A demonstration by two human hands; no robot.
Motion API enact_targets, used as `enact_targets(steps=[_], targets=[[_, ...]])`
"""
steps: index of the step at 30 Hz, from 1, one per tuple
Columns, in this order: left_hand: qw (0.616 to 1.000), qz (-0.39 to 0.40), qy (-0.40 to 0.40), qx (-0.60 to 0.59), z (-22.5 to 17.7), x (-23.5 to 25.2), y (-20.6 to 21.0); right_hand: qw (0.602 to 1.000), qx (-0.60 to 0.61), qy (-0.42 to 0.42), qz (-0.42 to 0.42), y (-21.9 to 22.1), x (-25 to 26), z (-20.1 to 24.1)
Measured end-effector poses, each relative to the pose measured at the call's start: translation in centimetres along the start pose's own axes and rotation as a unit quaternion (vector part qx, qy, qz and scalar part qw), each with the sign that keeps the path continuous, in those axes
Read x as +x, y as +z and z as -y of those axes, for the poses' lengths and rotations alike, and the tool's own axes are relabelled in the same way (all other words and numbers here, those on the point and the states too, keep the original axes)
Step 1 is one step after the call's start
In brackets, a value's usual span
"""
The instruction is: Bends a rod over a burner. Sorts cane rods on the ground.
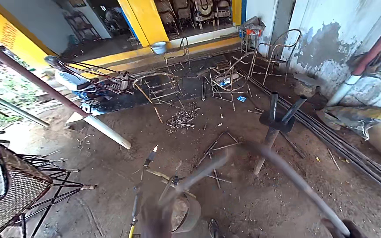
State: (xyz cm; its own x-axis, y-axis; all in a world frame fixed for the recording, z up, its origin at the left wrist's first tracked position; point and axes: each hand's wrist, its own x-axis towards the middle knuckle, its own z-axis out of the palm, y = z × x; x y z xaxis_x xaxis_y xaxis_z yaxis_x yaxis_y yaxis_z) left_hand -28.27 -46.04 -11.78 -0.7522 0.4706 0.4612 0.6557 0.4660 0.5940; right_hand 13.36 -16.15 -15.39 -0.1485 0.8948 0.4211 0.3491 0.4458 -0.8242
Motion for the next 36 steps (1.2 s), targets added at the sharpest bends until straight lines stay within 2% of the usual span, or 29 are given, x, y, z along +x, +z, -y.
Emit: enact_targets(steps=[2, 3, 4, 6, 7, 8, 10, 12, 14, 16, 19, 21, 24, 28, 31, 33, 35, 36], targets=[[0.999, 0.000, 0.026, -0.037, -5.5, 3.2, 1.9, 0.999, 0.019, 0.019, -0.044, 3.6, 2.9, 2.9], [0.990, 0.015, 0.059, -0.126, -9.3, 3.6, 3.1, 0.996, 0.072, -0.009, -0.043, 5.8, 3.6, 5.2], [0.969, 0.043, 0.088, -0.226, -13.2, 3.3, 4.4, 0.988, 0.149, -0.043, -0.006, 8.1, 3.5, 7.9], [0.907, 0.096, 0.087, -0.402, -19.4, 1.8, 6.7, 0.941, 0.287, -0.115, 0.140, 12.2, 1.9, 12.1], [0.891, 0.073, 0.046, -0.446, -21.4, 1.1, 7.5, 0.915, 0.318, -0.143, 0.202, 13.5, 0.9, 13.2], [0.892, 0.014, -0.014, -0.452, -22.2, 0.8, 7.9, 0.904, 0.322, -0.149, 0.238, 14.1, 0.1, 13.5], [0.899, -0.121, -0.126, -0.401, -19.5, 1.5, 8.9, 0.902, 0.315, -0.122, 0.270, 14.6, -0.2, 11.4], [0.909, -0.168, -0.207, -0.319, -13.1, 1.3, 10.5, 0.918, 0.274, -0.049, 0.284, 13.7, -0.6, 6.9], [0.905, -0.120, -0.292, -0.285, -7.2, -1.0, 11.7, 0.931, 0.214, 0.018, 0.297, 12.5, -1.6, 2.4], [0.888, -0.038, -0.357, -0.286, -3.1, -3.6, 12.3, 0.936, 0.165, 0.063, 0.305, 11.3, -2.1, -0.3], [0.867, 0.037, -0.406, -0.286, 1.0, -6.9, 12.4, 0.948, 0.147, 0.081, 0.269, 9.9, -2.3, -1.2], [0.861, 0.081, -0.416, -0.280, 1.6, -7.1, 10.7, 0.974, 0.114, 0.031, 0.191, 9.4, -0.5, -0.3], [0.849, 0.120, -0.420, -0.296, 3.5, -5.9, 7.9, 0.992, 0.009, -0.093, 0.084, 7.0, 6.9, 0.9], [0.845, 0.135, -0.373, -0.358, 4.1, -1.6, 2.1, 0.964, -0.133, -0.229, 0.030, 4.3, 17.6, 3.8], [0.826, 0.229, -0.334, -0.392, 7.3, 0.4, -1.3, 0.918, -0.238, -0.317, -0.018, 4.5, 22.4, 7.7], [0.811, 0.285, -0.311, -0.406, 8.8, 1.8, -2.3, 0.884, -0.307, -0.352, -0.003, 4.8, 25.2, 11.5], [0.813, 0.309, -0.275, -0.410, 8.7, 4.2, -2.2, 0.855, -0.361, -0.360, 0.091, 5.9, 27.6, 13.4], [0.824, 0.305, -0.260, -0.402, 8.6, 5.4, -1.9, 0.856, -0.346, -0.348, 0.163, 7.0, 28.5, 12.7]])
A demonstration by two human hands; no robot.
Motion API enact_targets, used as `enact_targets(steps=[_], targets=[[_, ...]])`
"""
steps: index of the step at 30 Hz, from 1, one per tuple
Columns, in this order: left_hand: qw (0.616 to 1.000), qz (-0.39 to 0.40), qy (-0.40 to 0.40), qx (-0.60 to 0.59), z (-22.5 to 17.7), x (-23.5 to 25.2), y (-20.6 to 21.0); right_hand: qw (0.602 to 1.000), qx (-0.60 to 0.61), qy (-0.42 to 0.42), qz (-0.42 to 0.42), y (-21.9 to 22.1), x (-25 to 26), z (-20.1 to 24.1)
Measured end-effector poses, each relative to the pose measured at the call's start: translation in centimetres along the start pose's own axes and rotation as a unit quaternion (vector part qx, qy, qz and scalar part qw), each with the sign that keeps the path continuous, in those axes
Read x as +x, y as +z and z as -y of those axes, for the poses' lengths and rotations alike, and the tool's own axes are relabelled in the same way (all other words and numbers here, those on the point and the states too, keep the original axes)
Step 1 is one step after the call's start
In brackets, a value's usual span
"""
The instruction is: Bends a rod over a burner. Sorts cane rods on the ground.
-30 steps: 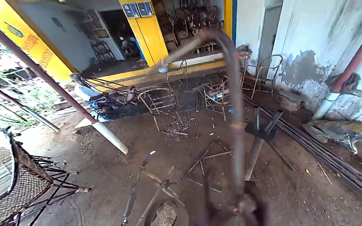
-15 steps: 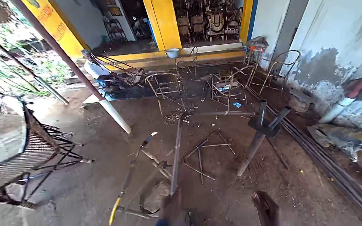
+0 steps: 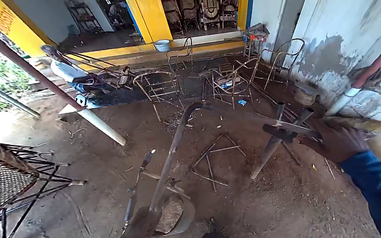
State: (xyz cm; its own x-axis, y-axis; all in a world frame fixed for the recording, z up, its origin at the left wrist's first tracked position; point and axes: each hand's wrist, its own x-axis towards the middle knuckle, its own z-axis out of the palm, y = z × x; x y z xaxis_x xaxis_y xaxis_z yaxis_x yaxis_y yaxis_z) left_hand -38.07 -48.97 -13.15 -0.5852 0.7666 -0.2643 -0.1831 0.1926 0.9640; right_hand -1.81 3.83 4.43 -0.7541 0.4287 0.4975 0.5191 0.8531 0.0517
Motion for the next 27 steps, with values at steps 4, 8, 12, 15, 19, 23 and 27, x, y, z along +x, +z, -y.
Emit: enact_targets(steps=[4, 8, 12, 15, 19, 23, 27], targets=[[0.997, -0.062, 0.041, 0.004, -2.0, 3.6, 2.0, 0.769, 0.544, 0.127, 0.311, 8.0, -2.5, 5.3], [0.993, -0.030, 0.042, -0.103, -2.8, 6.0, 8.5, 0.513, 0.776, 0.219, 0.295, 12.1, -3.8, 16.4], [0.985, -0.049, -0.023, -0.164, -3.1, 8.6, 11.8, 0.487, 0.784, 0.300, 0.242, 15.0, -1.8, 22.1], [0.981, -0.052, -0.056, -0.176, -3.3, 10.5, 12.2, 0.482, 0.768, 0.342, 0.247, 17.0, -0.5, 23.5], [0.978, -0.045, -0.074, -0.192, -3.0, 11.8, 11.4, 0.476, 0.762, 0.358, 0.252, 18.2, 0.3, 24.9], [0.983, -0.025, -0.085, -0.159, -2.4, 11.8, 9.2, 0.535, 0.723, 0.336, 0.279, 18.8, 0.4, 24.6], [0.979, -0.135, -0.081, 0.133, 3.5, 10.9, 1.3, 0.797, 0.406, 0.346, 0.284, 20.6, -4.2, 17.4]])
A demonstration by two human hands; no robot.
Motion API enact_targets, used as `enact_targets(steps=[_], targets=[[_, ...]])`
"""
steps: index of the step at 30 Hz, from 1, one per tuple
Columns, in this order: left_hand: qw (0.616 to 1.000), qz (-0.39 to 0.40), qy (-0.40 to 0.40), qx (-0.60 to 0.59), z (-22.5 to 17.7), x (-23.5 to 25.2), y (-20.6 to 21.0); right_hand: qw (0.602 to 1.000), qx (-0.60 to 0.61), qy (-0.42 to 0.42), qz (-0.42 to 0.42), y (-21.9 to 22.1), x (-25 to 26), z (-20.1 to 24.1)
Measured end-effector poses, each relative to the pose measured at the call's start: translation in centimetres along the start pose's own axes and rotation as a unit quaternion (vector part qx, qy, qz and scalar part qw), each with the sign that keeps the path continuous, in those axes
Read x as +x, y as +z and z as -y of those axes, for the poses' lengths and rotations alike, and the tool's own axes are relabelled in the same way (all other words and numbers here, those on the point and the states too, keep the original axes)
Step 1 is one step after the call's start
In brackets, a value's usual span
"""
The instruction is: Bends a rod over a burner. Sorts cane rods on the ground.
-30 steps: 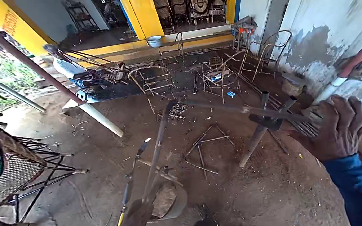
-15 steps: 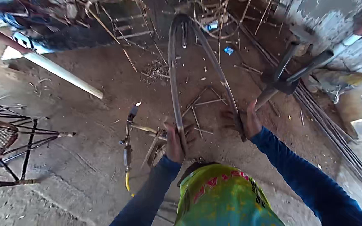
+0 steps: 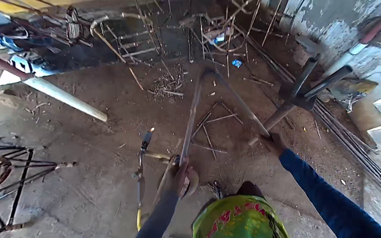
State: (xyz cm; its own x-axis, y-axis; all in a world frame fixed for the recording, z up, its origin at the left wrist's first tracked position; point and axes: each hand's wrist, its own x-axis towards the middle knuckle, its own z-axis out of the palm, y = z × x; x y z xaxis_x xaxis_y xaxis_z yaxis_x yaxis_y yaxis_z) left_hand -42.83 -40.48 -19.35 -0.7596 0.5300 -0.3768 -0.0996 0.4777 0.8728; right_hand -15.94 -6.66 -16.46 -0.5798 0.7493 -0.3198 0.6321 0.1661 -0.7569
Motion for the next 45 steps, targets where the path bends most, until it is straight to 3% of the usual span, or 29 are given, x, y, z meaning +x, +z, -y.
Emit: enact_targets(steps=[4, 7, 10, 12, 16, 19, 21, 24, 26, 29, 33, 36, 38, 41, 45], targets=[[0.991, -0.019, -0.032, 0.127, 9.8, -0.2, -3.9, 0.974, -0.207, 0.095, 0.016, -1.8, -2.9, -7.7], [0.988, -0.028, -0.057, 0.143, 14.2, -1.2, -5.1, 0.969, -0.228, 0.090, -0.031, 0.0, -4.0, -9.5], [0.979, -0.040, -0.097, 0.174, 16.1, -1.1, -6.0, 0.974, -0.191, 0.053, -0.112, 0.7, -3.1, -11.5], [0.972, -0.049, -0.118, 0.197, 16.1, -0.4, -4.7, 0.976, -0.147, 0.069, -0.143, 1.0, -3.2, -11.1], [0.972, -0.039, -0.148, 0.179, 14.8, 4.3, 1.3, 0.985, -0.131, 0.069, -0.090, 2.8, -5.2, -9.4], [0.989, 0.063, -0.088, 0.099, 14.4, 9.1, 9.0, 0.988, -0.123, 0.080, -0.048, 4.0, -6.1, -9.6], [0.973, 0.147, -0.106, 0.140, 12.5, 10.6, 12.2, 0.986, -0.133, 0.101, 0.006, 4.7, -7.1, -10.2], [0.983, 0.130, -0.114, 0.063, 9.3, 10.0, 15.6, 0.987, -0.119, 0.108, 0.012, 4.7, -8.0, -10.4], [0.986, 0.133, -0.100, 0.019, 8.8, 7.7, 15.9, 0.987, -0.103, 0.124, 0.017, 4.9, -8.0, -10.6], [0.978, 0.135, -0.146, 0.061, 12.6, 3.6, 14.8, 0.980, -0.111, 0.138, 0.085, 5.8, -7.1, -11.1], [0.976, -0.021, -0.217, 0.018, 18.0, -2.1, 10.8, 0.971, -0.141, 0.078, 0.176, 7.7, -3.5, -10.1], [0.953, -0.128, -0.275, -0.012, 18.2, -7.8, 6.5, 0.952, -0.168, -0.027, 0.254, 9.8, 0.0, -8.7], [0.922, -0.213, -0.320, -0.044, 18.4, -13.7, 5.8, 0.915, -0.198, -0.108, 0.334, 11.3, 2.9, -8.7], [0.858, -0.358, -0.357, -0.085, 20.5, -23.7, 10.3, 0.844, -0.242, -0.189, 0.440, 14.5, 6.9, -8.5], [0.789, -0.487, -0.335, -0.168, 20.7, -35.3, 23.6, 0.765, -0.350, -0.233, 0.488, 18.9, 7.6, -7.0]])
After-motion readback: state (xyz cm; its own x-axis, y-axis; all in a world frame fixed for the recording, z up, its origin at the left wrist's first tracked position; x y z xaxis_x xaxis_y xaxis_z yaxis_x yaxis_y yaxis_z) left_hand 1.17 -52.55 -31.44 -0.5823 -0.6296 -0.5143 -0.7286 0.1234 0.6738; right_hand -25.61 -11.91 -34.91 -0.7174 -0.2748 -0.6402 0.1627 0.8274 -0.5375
